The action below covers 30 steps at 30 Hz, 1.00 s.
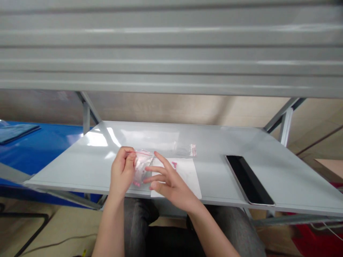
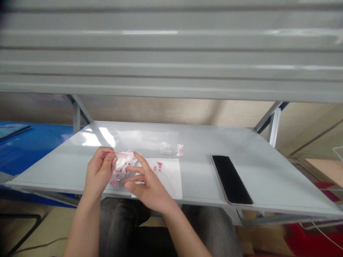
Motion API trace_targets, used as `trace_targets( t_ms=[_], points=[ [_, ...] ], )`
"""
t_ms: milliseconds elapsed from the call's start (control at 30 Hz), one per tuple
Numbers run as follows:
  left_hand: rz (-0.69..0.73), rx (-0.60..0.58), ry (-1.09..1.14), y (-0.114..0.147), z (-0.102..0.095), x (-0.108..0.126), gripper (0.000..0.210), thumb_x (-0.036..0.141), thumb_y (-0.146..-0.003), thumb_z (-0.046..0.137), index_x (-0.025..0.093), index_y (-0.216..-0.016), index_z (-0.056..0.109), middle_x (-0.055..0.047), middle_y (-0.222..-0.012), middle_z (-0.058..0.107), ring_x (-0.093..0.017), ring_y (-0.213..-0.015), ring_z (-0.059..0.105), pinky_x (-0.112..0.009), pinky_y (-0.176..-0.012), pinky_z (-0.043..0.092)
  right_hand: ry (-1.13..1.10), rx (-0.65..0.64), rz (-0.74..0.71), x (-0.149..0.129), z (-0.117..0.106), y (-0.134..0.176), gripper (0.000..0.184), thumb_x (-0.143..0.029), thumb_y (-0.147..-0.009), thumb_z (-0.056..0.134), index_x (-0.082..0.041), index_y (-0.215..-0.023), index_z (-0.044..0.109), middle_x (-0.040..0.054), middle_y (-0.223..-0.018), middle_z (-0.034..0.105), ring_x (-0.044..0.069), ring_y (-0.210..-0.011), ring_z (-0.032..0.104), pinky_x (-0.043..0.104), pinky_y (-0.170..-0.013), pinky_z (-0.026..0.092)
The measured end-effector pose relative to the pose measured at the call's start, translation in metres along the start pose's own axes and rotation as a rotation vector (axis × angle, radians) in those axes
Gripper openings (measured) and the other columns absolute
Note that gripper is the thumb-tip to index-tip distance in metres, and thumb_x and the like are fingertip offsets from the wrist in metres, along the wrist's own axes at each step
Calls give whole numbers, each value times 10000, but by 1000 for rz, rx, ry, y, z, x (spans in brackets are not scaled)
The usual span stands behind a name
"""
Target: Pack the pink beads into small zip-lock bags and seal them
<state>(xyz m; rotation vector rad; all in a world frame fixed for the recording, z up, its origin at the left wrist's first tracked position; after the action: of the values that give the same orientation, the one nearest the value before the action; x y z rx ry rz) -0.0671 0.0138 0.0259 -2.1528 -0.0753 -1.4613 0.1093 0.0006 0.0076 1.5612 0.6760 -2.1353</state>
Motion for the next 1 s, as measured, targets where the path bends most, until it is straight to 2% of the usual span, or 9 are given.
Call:
trace_targets(
  t_ms=[100, 233, 433, 533, 633, 700, 767, 867, 1000],
  points=[
    [-33, 212, -181, -7, -8, -13, 129, 325, -844, 547, 206, -888, 571, 42, -625, 565, -126, -551, 562, -221, -537, 438, -8, -145, 53, 4, 12, 2, 842, -389, -816, 729, -409, -1495, 231, 111, -1462, 433, 255, -1155, 606, 420, -887, 521],
    [-76, 256, -272, -13, -10, -20, 209, 343, -824, 571, 199, -971, 606, 13, -699, 632, -144, -586, 619, -251, -585, 471, 40, -217, 65, 16, 18, 1, 763, -373, -824, 716, -357, -1476, 320, 109, -1501, 394, 262, -1276, 504, 408, -917, 510],
    [33, 194, -362, -16, -3, -24, 466, 312, -821, 587, 177, -1258, 499, -69, -1011, 683, -119, -540, 559, -295, -620, 491, -114, -161, 130, 30, 16, -7, 875, -421, -751, 767, -351, -1486, 298, 63, -1121, 661, 157, -800, 661, 383, -780, 572],
    [197, 187, -476, -16, -1, -24, 334, 216, -815, 532, 160, -1138, 594, -86, -1040, 658, -143, -625, 570, -324, -707, 503, -171, -157, 159, 32, 14, -9, 919, -420, -731, 787, -330, -1495, 284, -23, -818, 647, 145, -682, 650, 404, -803, 568],
    [231, 213, -510, -19, 0, -23, 220, 185, -817, 503, 155, -962, 665, -64, -908, 652, -156, -650, 594, -316, -726, 503, -118, -169, 169, 31, 14, -9, 935, -385, -747, 781, -302, -1512, 250, -67, -678, 581, 151, -673, 653, 394, -830, 543],
    [205, 244, -518, -23, 0, -24, 200, 198, -812, 517, 149, -923, 676, -60, -873, 647, -156, -637, 605, -314, -721, 504, -43, -175, 150, 26, 13, -8, 893, -363, -770, 760, -296, -1509, 263, -45, -714, 612, 154, -703, 654, 370, -811, 536],
    [165, 260, -537, -28, 0, -25, 194, 220, -803, 539, 141, -908, 682, -63, -850, 649, -161, -629, 616, -316, -715, 505, 43, -145, 87, 16, 7, -6, 768, -353, -792, 731, -310, -1462, 358, 28, -946, 675, 147, -749, 647, 341, -777, 533],
    [89, 244, -564, -35, 3, -31, 201, 255, -805, 549, 137, -883, 692, -72, -824, 670, -183, -654, 646, -322, -720, 508, 171, -12, -38, -3, -15, -4, 514, -336, -830, 669, -305, -1324, 531, 96, -1406, 505, 117, -785, 632, 327, -785, 528],
    [46, 222, -597, -38, 8, -36, 239, 304, -820, 533, 140, -861, 701, -92, -826, 694, -228, -699, 669, -359, -732, 511, 451, 271, -93, -20, -65, 4, 373, -309, -893, 549, -227, -1254, 594, 106, -1275, 624, 189, -966, 650, 381, -875, 520]
  ],
)
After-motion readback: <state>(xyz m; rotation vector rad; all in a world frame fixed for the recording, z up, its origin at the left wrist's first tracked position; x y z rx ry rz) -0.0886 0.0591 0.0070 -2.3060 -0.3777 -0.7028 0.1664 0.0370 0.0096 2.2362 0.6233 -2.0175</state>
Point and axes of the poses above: each hand's wrist, its own y-axis away from the middle knuckle, its own z-axis out of the palm, x = y × z, the point moved 2 cm from there along -y, towards the middle knuckle
